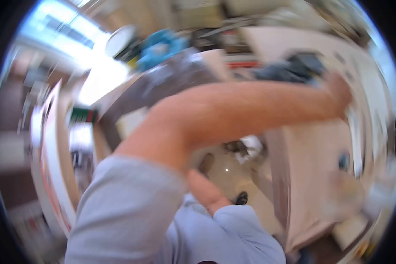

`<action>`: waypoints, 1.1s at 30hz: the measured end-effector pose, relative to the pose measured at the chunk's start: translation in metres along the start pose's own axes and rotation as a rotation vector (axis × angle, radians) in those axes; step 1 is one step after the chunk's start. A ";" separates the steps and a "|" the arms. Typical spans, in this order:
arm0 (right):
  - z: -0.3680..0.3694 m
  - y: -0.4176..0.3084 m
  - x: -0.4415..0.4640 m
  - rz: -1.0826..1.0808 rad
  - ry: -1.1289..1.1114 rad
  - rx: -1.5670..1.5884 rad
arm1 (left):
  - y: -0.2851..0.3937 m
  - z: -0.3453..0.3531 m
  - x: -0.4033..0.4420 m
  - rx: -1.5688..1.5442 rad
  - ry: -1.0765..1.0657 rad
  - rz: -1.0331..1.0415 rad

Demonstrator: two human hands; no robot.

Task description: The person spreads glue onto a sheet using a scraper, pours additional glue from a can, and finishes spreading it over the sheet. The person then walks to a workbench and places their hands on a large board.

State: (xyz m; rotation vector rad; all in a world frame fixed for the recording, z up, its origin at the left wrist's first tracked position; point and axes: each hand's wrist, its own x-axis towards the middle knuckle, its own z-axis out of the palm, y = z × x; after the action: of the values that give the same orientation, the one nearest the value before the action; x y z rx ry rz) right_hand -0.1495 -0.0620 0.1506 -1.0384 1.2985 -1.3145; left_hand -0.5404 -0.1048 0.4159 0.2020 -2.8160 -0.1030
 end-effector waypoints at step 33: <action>0.288 0.047 0.195 -0.331 -0.677 -1.082 | 0.010 0.146 -0.959 -1.710 1.335 -1.819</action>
State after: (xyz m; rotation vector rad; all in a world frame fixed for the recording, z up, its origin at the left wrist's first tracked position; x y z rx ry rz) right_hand 0.1071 -0.2985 0.1102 -2.2678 1.2880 -0.2710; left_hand 0.3146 0.0560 -0.0142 1.3493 -0.0308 -1.5950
